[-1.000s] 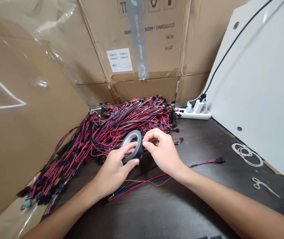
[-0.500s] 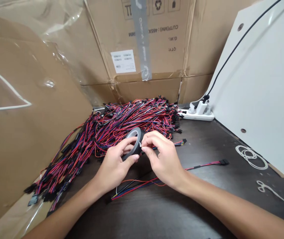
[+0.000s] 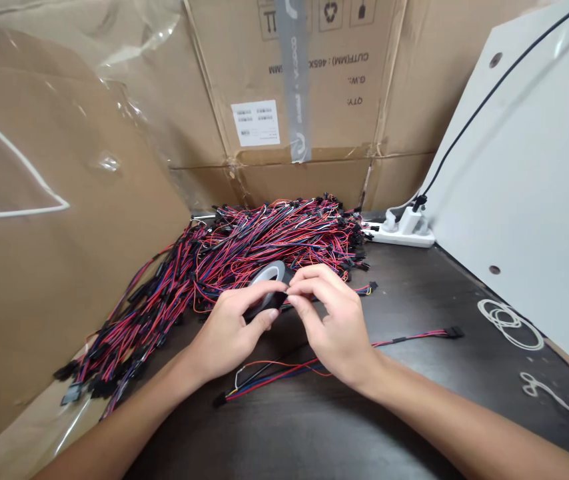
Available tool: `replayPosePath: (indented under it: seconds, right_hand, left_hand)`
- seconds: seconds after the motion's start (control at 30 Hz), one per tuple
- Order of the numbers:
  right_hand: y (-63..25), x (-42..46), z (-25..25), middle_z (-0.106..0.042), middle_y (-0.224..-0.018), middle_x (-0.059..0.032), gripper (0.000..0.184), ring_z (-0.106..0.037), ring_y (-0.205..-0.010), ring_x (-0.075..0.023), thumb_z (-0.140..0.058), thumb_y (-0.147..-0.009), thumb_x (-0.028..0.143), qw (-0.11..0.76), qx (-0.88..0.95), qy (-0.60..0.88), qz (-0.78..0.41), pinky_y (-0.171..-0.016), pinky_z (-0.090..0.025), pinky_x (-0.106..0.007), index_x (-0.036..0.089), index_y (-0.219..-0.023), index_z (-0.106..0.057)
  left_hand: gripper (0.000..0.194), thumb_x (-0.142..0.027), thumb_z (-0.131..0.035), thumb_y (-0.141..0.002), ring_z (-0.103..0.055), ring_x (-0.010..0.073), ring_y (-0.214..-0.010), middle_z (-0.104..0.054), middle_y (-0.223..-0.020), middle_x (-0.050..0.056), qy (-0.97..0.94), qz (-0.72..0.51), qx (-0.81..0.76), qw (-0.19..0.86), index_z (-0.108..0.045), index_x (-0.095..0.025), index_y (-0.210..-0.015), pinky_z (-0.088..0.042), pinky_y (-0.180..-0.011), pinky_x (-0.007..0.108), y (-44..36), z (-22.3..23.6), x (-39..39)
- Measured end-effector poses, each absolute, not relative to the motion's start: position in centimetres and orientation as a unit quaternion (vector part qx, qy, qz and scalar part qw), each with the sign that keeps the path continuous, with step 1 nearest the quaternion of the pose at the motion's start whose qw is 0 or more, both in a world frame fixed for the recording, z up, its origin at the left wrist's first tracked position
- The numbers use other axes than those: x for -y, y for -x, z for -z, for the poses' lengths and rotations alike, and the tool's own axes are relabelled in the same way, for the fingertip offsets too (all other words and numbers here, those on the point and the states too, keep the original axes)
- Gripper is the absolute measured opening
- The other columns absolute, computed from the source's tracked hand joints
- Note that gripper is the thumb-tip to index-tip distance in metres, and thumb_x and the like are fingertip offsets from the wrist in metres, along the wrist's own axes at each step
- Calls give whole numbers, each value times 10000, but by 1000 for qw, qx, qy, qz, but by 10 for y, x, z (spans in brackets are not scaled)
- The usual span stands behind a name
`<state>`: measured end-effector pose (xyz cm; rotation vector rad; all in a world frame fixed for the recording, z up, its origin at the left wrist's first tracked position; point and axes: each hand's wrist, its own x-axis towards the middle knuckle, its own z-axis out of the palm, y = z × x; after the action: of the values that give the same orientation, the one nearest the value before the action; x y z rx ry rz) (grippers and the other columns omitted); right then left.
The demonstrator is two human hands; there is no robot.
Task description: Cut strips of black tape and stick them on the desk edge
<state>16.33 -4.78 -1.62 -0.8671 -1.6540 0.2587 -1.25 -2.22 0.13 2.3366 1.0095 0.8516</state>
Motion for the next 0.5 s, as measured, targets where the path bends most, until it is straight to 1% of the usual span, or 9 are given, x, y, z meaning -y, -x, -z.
replayPosePath:
  seconds: [0.1,0.17,0.23,0.27,0.33,0.37,0.43,0.47,0.5]
  right_hand:
    - [-164,46,16,-628,-929,-52,94,-596,-875,-152,-591,-873,102,585,696,401,-112,-767,-478,-287,162,-863,-662]
    - [-163,46,16,-643,-932,-48,102,-602,-874,-155,-587,-882,134,590,682,409,-139,-760,-483,-290,170,-845,-674]
    - [-163,46,17,-656,-947,-44,144,-604,-806,-144,-569,-900,179,602,655,415,-189,-686,-490,-278,181,-814,-685]
    - [-163,46,17,-659,-951,-42,158,-594,-736,-129,-562,-907,204,609,636,418,-222,-623,-485,-265,185,-814,-689]
    - [-164,44,17,-666,-941,-36,134,-544,-599,-100,-563,-906,241,631,587,420,-286,-506,-454,-241,196,-881,-686]
    - [-165,42,16,-670,-934,-33,120,-525,-566,-95,-569,-900,253,647,559,417,-308,-470,-440,-233,202,-936,-672]
    - [-169,38,15,-677,-899,-31,157,-529,-563,-105,-587,-880,263,661,527,420,-330,-443,-431,-225,203,-1015,-639]
    - [-171,36,13,-679,-859,-29,155,-539,-573,-113,-590,-874,265,655,532,426,-325,-446,-430,-224,195,-1004,-637]
    - [-173,35,12,-675,-803,-25,128,-544,-578,-117,-585,-873,266,636,556,435,-311,-457,-427,-224,182,-949,-645]
  left_hand:
    - [361,-91,-563,-817,-656,192,-979,-701,-1076,26,-852,-318,-364,201,-612,-205,-1156,-504,-904,349,13,-1,22]
    - [368,-90,-559,-814,-661,184,-965,-704,-1070,28,-855,-325,-359,185,-615,-201,-1161,-506,-902,338,12,-1,22]
    - [358,-99,-557,-819,-667,178,-953,-706,-1070,29,-857,-331,-354,177,-621,-197,-1157,-508,-897,326,12,-1,23]
    - [344,-107,-557,-824,-669,176,-951,-707,-1072,27,-856,-334,-353,175,-626,-199,-1148,-509,-890,320,12,-1,23]
    - [283,-127,-550,-846,-677,171,-925,-716,-1044,16,-859,-331,-349,174,-648,-205,-1099,-516,-855,307,11,-1,24]
    - [247,-138,-545,-858,-681,169,-903,-721,-1019,11,-862,-326,-347,172,-661,-206,-1065,-517,-835,303,11,-1,24]
    - [198,-159,-535,-878,-683,172,-867,-726,-969,10,-870,-313,-344,161,-677,-198,-1011,-516,-802,303,10,0,25]
    - [189,-166,-531,-885,-682,174,-856,-725,-955,12,-875,-307,-342,153,-680,-194,-998,-514,-792,305,10,0,25]
    - [185,-170,-528,-890,-680,175,-848,-723,-946,15,-878,-303,-341,146,-681,-190,-991,-513,-784,305,9,1,26]
